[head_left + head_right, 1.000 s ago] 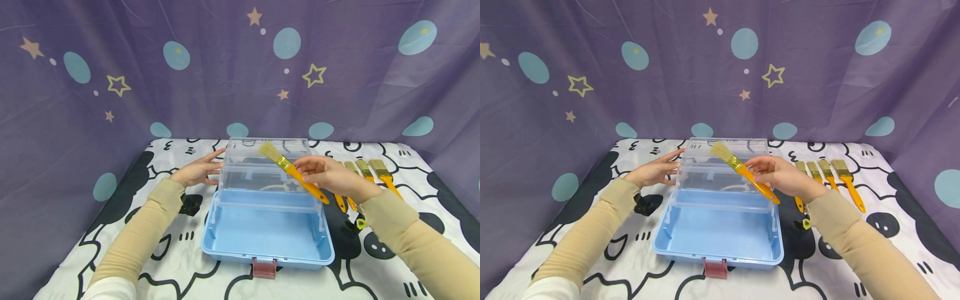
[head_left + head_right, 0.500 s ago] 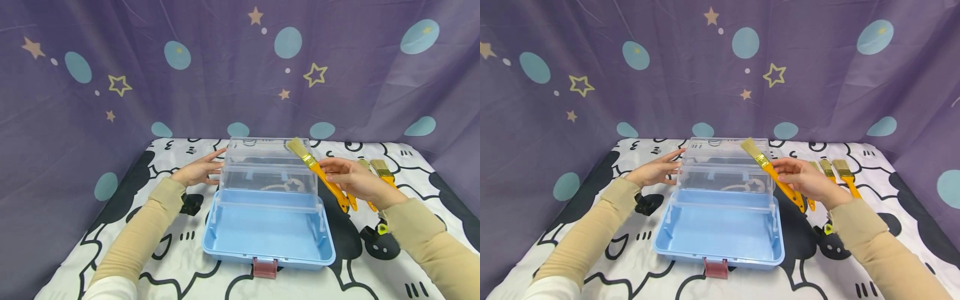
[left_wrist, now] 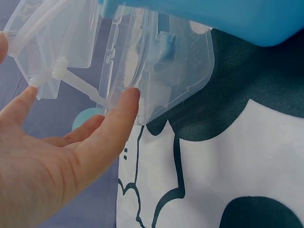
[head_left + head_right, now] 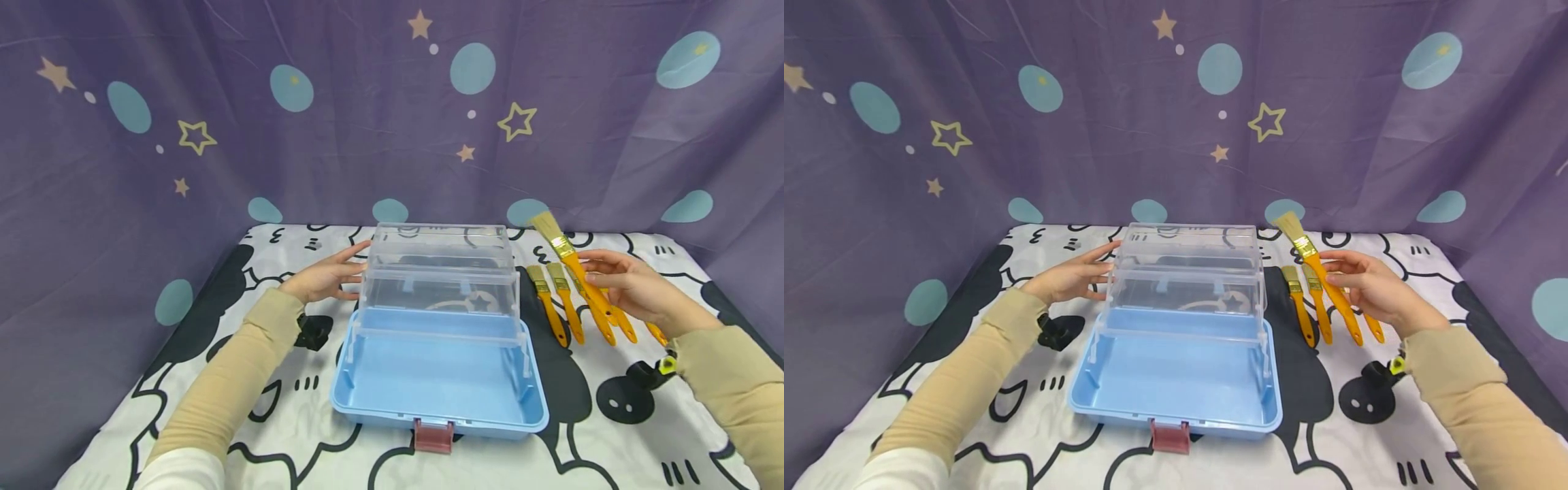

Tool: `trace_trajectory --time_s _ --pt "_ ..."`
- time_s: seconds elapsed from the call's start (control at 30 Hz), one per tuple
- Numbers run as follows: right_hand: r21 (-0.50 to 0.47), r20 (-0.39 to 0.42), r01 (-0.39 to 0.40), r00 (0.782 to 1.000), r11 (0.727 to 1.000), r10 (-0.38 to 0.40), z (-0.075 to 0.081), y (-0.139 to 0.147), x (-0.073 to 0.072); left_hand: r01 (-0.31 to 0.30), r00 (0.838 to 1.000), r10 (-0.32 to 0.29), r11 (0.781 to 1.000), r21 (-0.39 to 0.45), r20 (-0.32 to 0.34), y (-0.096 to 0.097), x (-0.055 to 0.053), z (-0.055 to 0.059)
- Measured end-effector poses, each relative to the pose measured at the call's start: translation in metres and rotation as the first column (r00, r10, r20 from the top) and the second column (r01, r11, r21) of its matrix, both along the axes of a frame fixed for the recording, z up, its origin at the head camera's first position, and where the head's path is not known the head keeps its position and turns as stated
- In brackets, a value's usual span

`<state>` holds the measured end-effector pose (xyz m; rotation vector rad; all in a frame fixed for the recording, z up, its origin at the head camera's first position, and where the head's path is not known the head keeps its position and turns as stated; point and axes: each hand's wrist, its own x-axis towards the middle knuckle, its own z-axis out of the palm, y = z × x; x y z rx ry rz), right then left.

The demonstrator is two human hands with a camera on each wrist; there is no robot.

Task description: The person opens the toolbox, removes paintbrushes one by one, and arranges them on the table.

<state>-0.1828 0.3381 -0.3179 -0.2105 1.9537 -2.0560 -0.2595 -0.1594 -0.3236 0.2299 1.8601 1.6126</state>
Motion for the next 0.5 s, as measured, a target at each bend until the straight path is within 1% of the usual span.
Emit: trace_trajectory --time_s 0.1,0.37,0.43,0.5 --pt "-0.047 0.001 0.021 1.000 0.999 -0.021 -0.002 0.011 -0.001 0.005 1.000 -0.005 1.000 0.005 0.004 0.000 -0.001 0.000" --pt "-0.123 0.018 0.064 0.998 0.990 -0.062 -0.009 0.041 -0.004 0.004 1.000 -0.004 1.000 0.001 0.000 0.000 0.000 -0.001" --pt "-0.120 0.036 0.085 0.996 0.989 -0.081 -0.011 0.050 -0.005 0.003 1.000 -0.003 1.000 0.000 0.001 0.000 0.000 -0.001" --pt "-0.088 0.062 0.106 0.993 0.991 -0.100 -0.013 0.059 -0.007 0.001 1.000 -0.001 1.000 0.000 0.004 -0.001 0.001 -0.002"
